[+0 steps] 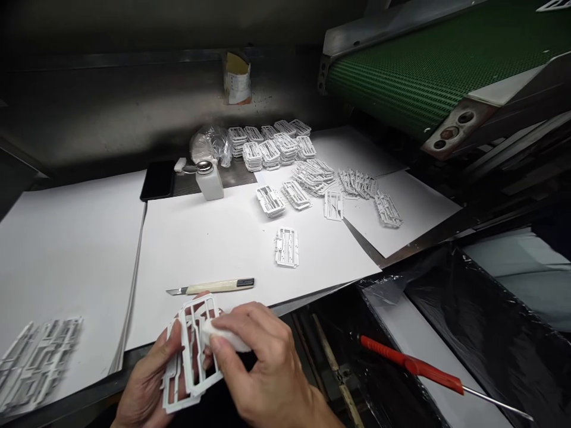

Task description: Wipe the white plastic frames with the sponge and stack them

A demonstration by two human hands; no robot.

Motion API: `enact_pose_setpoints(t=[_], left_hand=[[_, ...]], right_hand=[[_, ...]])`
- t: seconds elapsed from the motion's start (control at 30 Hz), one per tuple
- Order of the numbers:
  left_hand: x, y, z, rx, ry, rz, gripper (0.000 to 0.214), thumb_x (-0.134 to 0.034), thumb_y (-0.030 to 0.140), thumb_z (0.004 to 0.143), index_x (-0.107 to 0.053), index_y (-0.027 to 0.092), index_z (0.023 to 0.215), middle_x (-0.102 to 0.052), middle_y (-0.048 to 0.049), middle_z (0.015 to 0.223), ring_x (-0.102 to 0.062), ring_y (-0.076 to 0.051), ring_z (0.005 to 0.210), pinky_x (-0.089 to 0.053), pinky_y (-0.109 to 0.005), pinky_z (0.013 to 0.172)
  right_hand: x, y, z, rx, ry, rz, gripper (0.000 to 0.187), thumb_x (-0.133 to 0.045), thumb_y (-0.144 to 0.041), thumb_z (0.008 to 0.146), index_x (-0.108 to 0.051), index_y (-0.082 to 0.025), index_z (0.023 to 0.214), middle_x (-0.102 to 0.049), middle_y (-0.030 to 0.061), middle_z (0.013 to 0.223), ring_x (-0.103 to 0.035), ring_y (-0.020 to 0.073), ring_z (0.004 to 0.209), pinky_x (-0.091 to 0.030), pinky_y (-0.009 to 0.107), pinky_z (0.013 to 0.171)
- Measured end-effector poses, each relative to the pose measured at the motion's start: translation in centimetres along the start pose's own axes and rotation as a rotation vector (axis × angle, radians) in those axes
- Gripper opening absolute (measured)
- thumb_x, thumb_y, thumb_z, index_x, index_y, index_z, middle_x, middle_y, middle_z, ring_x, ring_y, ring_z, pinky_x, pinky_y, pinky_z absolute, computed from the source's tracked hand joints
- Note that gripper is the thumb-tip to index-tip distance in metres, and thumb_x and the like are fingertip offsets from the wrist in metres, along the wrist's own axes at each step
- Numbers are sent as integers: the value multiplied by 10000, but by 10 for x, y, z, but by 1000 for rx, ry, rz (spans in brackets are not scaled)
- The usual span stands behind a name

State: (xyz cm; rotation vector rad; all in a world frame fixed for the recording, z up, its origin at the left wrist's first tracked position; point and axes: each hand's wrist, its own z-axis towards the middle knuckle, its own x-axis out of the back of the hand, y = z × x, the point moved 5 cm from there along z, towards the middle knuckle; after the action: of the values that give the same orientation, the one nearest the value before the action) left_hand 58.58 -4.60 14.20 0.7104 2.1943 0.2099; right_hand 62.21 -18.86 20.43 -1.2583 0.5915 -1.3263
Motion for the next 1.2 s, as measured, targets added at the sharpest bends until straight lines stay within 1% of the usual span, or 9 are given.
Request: enact_pose_setpoints(t=[0.1, 0.23, 0.33, 0.5, 0.6, 0.67, 0.87, 1.07, 1.2], left_hand=[[0, 1, -1, 3, -12, 17, 508, -683, 249, 777, -573, 225, 1271, -750, -93, 966, -707, -262, 880, -558, -372, 824], [3, 4, -2, -14, 60, 88, 504, -729, 248, 733, -609, 202, 1220, -760, -79, 884, -723, -238, 736, -586, -345, 735], [4, 3, -3, -10, 79, 123, 503, -743, 259, 718, -618, 196, 1201, -758, -70, 840, -719, -225, 678, -590, -330, 685], [3, 0, -5, -6, 60, 115, 537, -768, 260, 687, -615, 206, 1199, -749, -61, 834, -711, -231, 714, -575, -327, 687], [5, -1, -5, 0, 72, 114, 552, -755, 270, 704, -596, 218, 1230, -745, -62, 869, -709, -223, 723, -569, -321, 695], [4, -2, -5, 21, 48, 98, 545, -741, 288, 718, -594, 221, 1238, -743, -67, 893, -709, -220, 738, -567, -315, 700], [3, -3, -10, 66, 99, 183, 406, -748, 306, 707, -687, 191, 1092, -755, -79, 812, -711, -211, 728, -579, -275, 662], [-5, -2, -9, 74, 79, 121, 395, -682, 256, 773, -646, 175, 1159, -753, -111, 901, -708, -183, 708, -576, -251, 628], [-10, -2, -6, 67, 35, 45, 447, -614, 188, 820, -572, 184, 1265, -746, -91, 925, -703, -216, 858, -561, -300, 771]], right_hand=[[1, -3, 1, 16, -18, 27, 221, -609, -75, 826, -686, -181, 1004, -675, 54, 872, -650, 182, 806, -542, 279, 732], [14, 5, 1, -51, 112, -32, 177, -625, -116, 846, -678, -205, 990, -674, 35, 875, -649, 180, 814, -533, 271, 726], [15, 7, 8, -26, 160, -88, 186, -618, -126, 859, -675, -212, 1014, -671, 46, 909, -645, 198, 851, -539, 303, 747], [8, -1, 20, 103, 74, -166, 201, -580, -117, 867, -684, -178, 1028, -663, 83, 917, -637, 213, 858, -549, 341, 757], [6, -3, 20, 126, -35, -195, 194, -563, -110, 866, -682, -165, 1009, -655, 76, 848, -631, 203, 795, -546, 329, 708], [7, -2, 19, 140, -52, -187, 200, -570, -100, 861, -677, -160, 1019, -651, 75, 839, -626, 200, 786, -541, 327, 696], [15, 10, 31, 125, 147, -162, 193, -597, -110, 862, -682, -181, 1019, -662, 67, 889, -630, 207, 853, -540, 340, 753], [23, 15, 30, 54, 177, -162, 178, -604, -107, 870, -677, -187, 1012, -668, 49, 910, -631, 192, 871, -522, 318, 780], [19, 11, 21, 24, 151, -113, 193, -618, -103, 861, -673, -190, 1024, -663, 40, 921, -634, 182, 860, -523, 298, 757]])
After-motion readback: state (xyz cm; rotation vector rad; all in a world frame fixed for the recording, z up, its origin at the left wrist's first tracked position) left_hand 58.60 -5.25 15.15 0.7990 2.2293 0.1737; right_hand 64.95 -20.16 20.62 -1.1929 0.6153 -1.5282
